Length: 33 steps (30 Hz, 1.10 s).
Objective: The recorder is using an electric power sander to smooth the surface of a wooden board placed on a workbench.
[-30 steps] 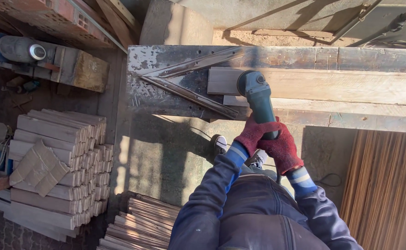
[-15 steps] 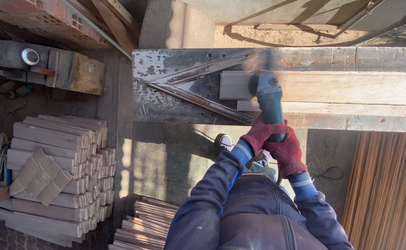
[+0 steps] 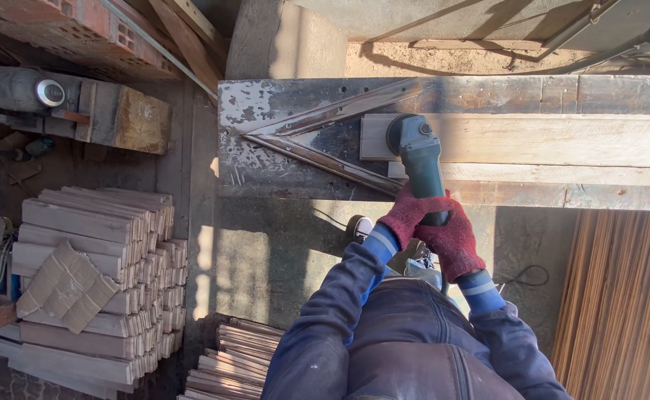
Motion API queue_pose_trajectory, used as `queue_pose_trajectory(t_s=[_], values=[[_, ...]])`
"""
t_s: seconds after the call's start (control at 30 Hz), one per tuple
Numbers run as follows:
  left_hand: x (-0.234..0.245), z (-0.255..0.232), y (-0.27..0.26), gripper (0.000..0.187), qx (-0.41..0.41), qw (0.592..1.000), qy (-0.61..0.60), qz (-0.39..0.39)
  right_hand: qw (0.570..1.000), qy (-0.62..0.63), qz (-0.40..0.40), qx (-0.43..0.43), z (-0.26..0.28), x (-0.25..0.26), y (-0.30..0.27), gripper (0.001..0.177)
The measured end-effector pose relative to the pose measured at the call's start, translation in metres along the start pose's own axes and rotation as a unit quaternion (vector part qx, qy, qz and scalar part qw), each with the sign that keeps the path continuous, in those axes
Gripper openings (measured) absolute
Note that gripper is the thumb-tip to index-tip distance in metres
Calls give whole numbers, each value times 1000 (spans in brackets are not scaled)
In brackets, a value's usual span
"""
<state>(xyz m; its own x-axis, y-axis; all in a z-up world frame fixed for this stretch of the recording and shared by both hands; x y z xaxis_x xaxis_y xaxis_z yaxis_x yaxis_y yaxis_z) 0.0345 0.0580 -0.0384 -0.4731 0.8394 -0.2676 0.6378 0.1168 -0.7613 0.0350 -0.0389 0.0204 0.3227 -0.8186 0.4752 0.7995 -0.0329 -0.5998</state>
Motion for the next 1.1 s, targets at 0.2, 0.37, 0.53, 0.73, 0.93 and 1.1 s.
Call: queue_pose_trajectory(t_s=[0.2, 0.37, 0.53, 0.73, 0.93, 1.1], values=[[21, 4, 4, 88, 7, 1000, 16, -22, 996, -79, 43, 19, 10, -16, -10, 87], [38, -4, -4, 87, 19, 998, -47, -37, 988, -140, 71, 10, 11, -29, 1, 85], [43, -3, 1, 83, 24, 997, -60, -41, 984, -154, 94, 11, 18, -26, 2, 89], [4, -2, 1, 85, 22, 998, -47, -18, 992, -109, 64, -4, 2, -2, 9, 82], [4, 13, 29, 81, -1, 999, -39, 8, 992, -104, 62, -21, 21, 3, -4, 85], [40, 2, 18, 82, 8, 998, -47, -30, 988, -127, 92, -2, 18, -26, 2, 90]])
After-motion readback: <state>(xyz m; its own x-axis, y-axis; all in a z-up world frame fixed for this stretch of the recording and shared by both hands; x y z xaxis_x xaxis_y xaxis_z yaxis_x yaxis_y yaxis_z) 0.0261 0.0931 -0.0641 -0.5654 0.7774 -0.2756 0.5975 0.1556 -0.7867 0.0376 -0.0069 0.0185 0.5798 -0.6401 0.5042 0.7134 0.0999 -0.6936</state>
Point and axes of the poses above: each hand's wrist, its own y-axis towards the middle knuckle, its own x-axis out of the back of the hand, z = x × y, the point moved 7 cm from there along y, towards the middle knuckle, and after that the axes turned 3 degrees about x, right-handed, at the moved point
